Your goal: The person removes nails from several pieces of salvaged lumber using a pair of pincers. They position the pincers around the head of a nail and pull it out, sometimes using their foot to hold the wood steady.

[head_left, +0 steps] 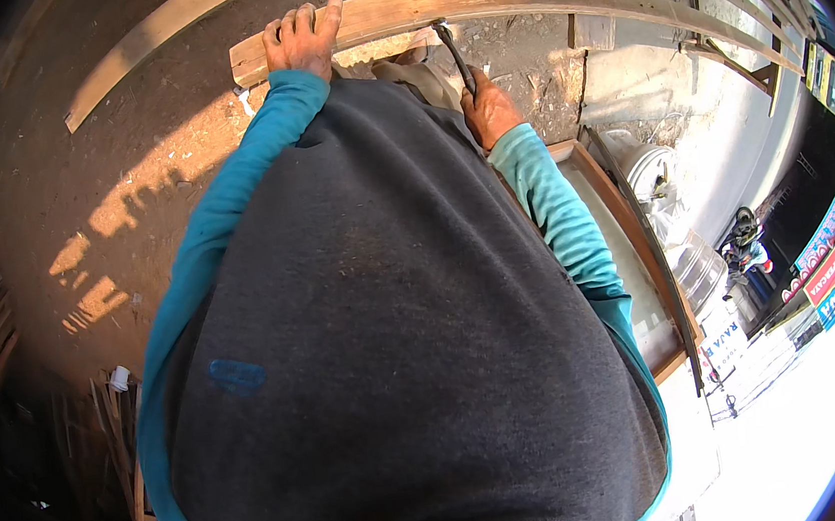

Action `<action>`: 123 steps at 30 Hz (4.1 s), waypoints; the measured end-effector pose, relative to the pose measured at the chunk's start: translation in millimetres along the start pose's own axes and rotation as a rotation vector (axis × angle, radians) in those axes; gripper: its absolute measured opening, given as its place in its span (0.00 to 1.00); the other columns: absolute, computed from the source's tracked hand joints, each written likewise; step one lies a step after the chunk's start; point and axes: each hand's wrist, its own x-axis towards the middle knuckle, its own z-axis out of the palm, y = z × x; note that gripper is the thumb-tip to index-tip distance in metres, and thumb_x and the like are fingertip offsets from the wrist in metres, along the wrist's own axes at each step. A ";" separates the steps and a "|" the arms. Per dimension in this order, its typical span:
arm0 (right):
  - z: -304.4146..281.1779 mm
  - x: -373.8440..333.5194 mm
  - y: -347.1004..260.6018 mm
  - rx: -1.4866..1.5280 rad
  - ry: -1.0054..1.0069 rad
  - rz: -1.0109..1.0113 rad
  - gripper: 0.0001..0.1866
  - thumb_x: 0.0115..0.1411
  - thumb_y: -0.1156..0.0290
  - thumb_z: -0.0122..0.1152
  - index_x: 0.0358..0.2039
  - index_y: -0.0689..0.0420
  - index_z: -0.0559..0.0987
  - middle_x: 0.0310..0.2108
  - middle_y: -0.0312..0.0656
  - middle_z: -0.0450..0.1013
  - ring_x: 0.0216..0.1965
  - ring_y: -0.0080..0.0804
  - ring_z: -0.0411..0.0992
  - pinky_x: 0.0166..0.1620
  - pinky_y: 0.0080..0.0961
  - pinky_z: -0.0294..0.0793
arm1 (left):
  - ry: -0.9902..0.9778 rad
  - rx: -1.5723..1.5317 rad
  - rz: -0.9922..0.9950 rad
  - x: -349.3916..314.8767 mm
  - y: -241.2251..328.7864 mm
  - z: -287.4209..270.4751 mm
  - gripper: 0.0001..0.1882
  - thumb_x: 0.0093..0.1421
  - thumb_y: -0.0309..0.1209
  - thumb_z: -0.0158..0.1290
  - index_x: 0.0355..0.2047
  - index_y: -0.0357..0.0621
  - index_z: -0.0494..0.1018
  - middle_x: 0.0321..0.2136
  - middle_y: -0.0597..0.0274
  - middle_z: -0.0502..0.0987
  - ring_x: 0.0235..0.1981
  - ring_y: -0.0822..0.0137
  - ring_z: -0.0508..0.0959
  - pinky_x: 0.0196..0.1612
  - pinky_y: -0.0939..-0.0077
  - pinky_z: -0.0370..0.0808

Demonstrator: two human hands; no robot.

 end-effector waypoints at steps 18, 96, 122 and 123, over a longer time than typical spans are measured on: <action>-175.2 74.1 144.7 -0.511 -0.262 -0.415 0.23 0.66 0.70 0.51 0.62 0.47 0.69 0.44 0.57 0.75 0.45 0.58 0.75 0.47 0.46 0.77 | -0.414 0.029 0.000 30.3 -13.0 -26.9 0.40 0.58 0.23 0.50 0.68 0.73 0.55 0.55 0.57 0.70 0.58 0.56 0.70 0.63 0.52 0.63; 16.3 -32.5 -147.9 0.744 -0.285 0.295 0.33 0.60 0.72 0.48 0.66 0.68 0.59 0.42 0.55 0.77 0.40 0.41 0.80 0.41 0.34 0.82 | -0.371 -0.322 0.057 -5.8 -105.0 -36.7 0.40 0.54 0.25 0.59 0.67 0.61 0.59 0.58 0.46 0.67 0.57 0.44 0.69 0.59 0.52 0.69; 3.5 -15.6 -116.0 0.499 -0.408 0.259 0.15 0.68 0.62 0.48 0.40 0.64 0.71 0.23 0.41 0.71 0.20 0.30 0.72 0.24 0.31 0.74 | -0.243 -0.284 0.122 -19.1 -100.8 -26.1 0.45 0.51 0.24 0.59 0.68 0.64 0.56 0.55 0.47 0.68 0.55 0.43 0.69 0.55 0.49 0.69; -4.6 -13.0 -113.0 0.471 -0.441 0.252 0.16 0.69 0.62 0.48 0.39 0.64 0.71 0.23 0.41 0.71 0.20 0.30 0.72 0.23 0.30 0.74 | -0.265 -0.269 0.110 -19.5 -101.5 -26.1 0.47 0.49 0.25 0.61 0.69 0.64 0.55 0.56 0.47 0.67 0.55 0.43 0.69 0.55 0.49 0.68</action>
